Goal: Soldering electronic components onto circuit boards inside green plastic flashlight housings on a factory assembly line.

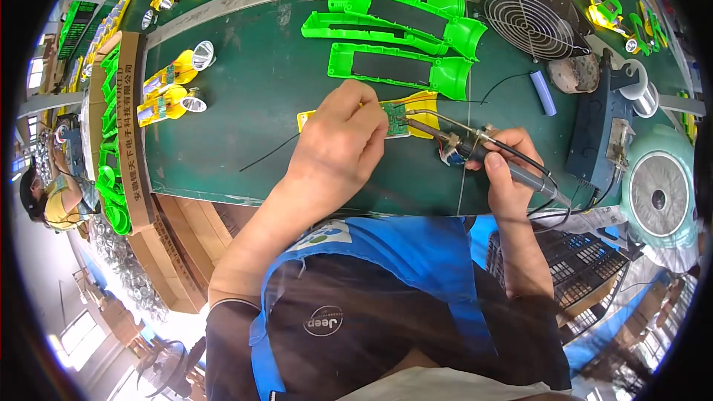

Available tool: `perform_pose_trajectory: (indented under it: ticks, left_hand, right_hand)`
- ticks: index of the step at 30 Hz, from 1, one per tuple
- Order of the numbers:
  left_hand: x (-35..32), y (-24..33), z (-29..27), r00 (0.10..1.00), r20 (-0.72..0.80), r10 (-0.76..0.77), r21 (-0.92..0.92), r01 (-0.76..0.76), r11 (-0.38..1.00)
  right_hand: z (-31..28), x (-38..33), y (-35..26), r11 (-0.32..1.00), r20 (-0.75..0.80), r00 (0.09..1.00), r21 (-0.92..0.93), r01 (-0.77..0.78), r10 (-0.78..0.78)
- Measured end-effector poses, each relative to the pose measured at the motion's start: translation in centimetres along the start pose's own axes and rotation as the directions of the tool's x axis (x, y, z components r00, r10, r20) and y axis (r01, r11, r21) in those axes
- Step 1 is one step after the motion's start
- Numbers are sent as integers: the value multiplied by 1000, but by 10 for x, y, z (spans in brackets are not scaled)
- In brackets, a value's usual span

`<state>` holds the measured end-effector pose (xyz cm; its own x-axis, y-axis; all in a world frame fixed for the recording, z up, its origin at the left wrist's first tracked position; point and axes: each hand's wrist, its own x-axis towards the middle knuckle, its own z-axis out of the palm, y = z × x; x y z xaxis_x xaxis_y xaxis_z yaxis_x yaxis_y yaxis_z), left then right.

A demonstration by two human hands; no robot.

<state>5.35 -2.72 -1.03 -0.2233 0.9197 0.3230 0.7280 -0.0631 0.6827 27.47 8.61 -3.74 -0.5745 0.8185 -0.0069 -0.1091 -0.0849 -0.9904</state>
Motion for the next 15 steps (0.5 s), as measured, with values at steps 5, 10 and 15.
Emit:
perform_pose_trajectory:
  ticks: [5,10,15]
  left_hand:
    - [12,7,0,990,75,-124,144,112,983]
    - [12,9,0,991,71,-110,163,98,982]
    - [14,13,0,987,84,-136,211,116,971]
  right_hand:
    - [0,0,-2,997,37,999,-76,21,-19]
    - [2,1,-2,994,62,998,-105,26,-19]
    - [-1,4,-3,984,145,987,-153,92,-70]
